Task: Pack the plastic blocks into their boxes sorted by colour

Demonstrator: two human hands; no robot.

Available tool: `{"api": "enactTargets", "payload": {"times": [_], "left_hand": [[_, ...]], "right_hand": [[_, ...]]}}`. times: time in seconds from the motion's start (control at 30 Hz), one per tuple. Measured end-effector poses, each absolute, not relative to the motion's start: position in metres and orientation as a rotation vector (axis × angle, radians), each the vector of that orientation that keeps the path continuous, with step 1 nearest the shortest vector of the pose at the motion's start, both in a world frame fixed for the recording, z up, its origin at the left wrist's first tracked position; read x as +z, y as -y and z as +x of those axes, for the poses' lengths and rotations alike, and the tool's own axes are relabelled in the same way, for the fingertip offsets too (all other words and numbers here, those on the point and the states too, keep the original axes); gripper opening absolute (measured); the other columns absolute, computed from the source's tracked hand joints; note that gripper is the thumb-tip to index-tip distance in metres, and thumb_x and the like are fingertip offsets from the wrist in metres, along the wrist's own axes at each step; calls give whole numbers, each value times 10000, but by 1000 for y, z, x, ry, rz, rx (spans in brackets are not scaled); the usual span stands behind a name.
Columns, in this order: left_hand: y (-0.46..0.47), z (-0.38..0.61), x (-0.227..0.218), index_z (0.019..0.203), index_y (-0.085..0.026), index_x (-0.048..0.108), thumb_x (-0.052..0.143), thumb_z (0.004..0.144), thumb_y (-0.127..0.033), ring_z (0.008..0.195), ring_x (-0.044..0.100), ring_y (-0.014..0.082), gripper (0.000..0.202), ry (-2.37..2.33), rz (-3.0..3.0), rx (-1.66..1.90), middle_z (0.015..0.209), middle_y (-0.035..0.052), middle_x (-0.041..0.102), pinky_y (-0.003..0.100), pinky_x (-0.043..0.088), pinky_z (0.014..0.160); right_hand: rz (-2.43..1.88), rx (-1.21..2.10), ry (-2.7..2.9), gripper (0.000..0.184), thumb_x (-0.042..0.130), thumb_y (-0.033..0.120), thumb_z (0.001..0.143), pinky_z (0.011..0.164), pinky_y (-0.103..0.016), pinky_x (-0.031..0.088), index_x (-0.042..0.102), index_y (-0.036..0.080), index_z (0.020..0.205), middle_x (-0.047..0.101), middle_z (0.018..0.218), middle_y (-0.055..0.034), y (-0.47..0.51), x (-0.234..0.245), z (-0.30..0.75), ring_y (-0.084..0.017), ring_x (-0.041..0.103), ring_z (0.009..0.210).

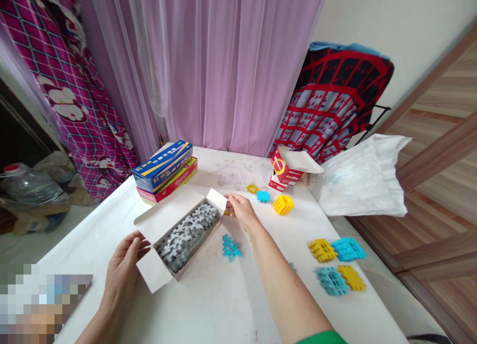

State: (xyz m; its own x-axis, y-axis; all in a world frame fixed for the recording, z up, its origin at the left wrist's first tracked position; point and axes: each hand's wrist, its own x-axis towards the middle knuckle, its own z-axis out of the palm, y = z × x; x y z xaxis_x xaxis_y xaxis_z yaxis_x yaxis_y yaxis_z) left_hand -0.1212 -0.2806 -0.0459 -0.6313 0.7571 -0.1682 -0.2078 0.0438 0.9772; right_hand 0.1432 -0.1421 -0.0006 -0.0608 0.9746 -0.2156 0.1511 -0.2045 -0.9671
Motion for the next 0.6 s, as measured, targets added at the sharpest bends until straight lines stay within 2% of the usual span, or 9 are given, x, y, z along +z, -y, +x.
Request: {"api": "enactTargets", "payload": {"times": [0.17,0.3,0.4,0.5,0.6], "left_hand": [[295,-130,-46,981,-210,651,810,489,-545,881,659,201,616,-1582,553,1634,1067,66,681,310,558,724],[326,-142,-46,1073,-250,658,815,524,-582,1078,642,241,660,-1608,524,1523,1252,66,647,311,564,845],[347,-137,-40,1049,-241,685,812,530,-612,1103,644,284,650,-1602,506,1459,1270,75,647,374,561,926],[361,-114,-36,1083,-248,692,720,640,-659,1153,622,337,605,-1597,496,1504,1291,93,639,480,541,977],[369,-85,-42,1151,-284,661,589,737,-704,1253,554,358,594,-1577,526,1595,1371,77,590,547,489,1027]], "right_hand": [[-1403,1448,1207,206,630,278,778,547,-190,418,700,181,947,718,747,-7,142,-2,144,-119,648,676],[-1353,1506,1185,164,650,275,783,570,-182,416,695,186,913,707,758,15,142,0,147,-96,629,675],[-1312,1549,1164,151,661,296,800,539,-176,391,677,182,898,709,783,7,145,5,149,-92,627,656],[-1273,1600,1153,173,640,340,838,560,-193,420,664,171,866,718,771,-19,152,7,149,-104,639,648],[-1239,1605,1145,276,596,433,876,639,-228,479,666,169,838,730,785,-48,164,3,146,-128,660,699]]}}
